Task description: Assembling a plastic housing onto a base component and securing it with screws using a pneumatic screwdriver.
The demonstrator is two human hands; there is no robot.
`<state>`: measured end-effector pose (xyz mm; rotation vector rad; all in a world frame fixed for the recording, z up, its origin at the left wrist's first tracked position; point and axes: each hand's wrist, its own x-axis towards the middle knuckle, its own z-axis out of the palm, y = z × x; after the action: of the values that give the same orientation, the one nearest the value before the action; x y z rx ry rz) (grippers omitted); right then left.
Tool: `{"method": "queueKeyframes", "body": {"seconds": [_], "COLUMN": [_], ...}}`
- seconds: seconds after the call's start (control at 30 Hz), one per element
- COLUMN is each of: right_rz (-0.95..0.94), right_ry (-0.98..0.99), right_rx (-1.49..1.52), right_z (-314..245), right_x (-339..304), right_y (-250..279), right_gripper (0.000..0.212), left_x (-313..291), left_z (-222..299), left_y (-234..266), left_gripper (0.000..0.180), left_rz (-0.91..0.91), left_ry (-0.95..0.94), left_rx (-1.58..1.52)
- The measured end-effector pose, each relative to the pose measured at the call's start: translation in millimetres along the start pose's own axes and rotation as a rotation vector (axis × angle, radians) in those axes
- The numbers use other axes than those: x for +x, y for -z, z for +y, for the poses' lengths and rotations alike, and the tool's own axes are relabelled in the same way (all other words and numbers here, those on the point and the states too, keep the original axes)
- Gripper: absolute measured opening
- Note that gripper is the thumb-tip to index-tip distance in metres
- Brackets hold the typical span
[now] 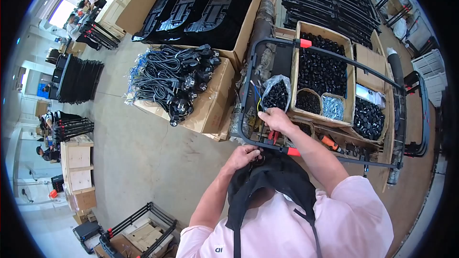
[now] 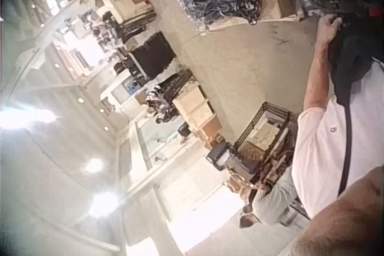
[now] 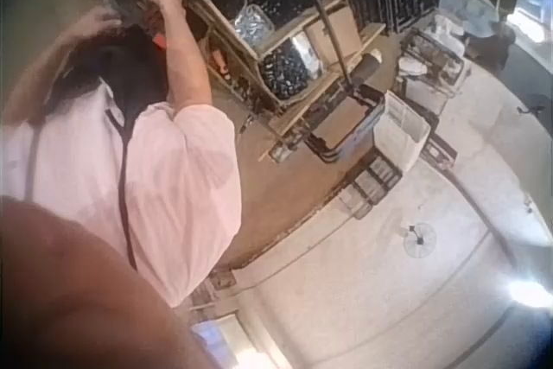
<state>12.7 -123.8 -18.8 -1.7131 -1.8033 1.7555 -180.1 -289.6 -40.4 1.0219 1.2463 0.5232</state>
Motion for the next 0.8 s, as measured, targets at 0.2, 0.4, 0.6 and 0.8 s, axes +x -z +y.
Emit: {"method": "queueKeyframes", "body": {"seconds": [0.2,0.4,0.6,0.8], "right_rz": [0.132,0.192,0.147,-0.079], "right_ry": [0.038,0.112,0.119,0.075], "right_rx": [0.164,0.083,-0.029,-0.137], "right_z": [-14,-11,-27,-29], "right_x": [18,29,27,34], "right_y": [-23,-30,-20,12], "right_gripper": [0.044,0.043,0.043,0.04], "left_x": [-4,-4,-1,-2], "left_z": [-18,-24,-18,-15], "left_y": [0,-20,-30,-44], "left_gripper": [0.028,0.024,0.023,0.023], "left_rz": [-0.077,0.022,0.161,0.283], "left_ry": [0.101,0.057,0.059,0.072], "left_rx": [-0.329,-0.672,-0.597,-0.564]}}
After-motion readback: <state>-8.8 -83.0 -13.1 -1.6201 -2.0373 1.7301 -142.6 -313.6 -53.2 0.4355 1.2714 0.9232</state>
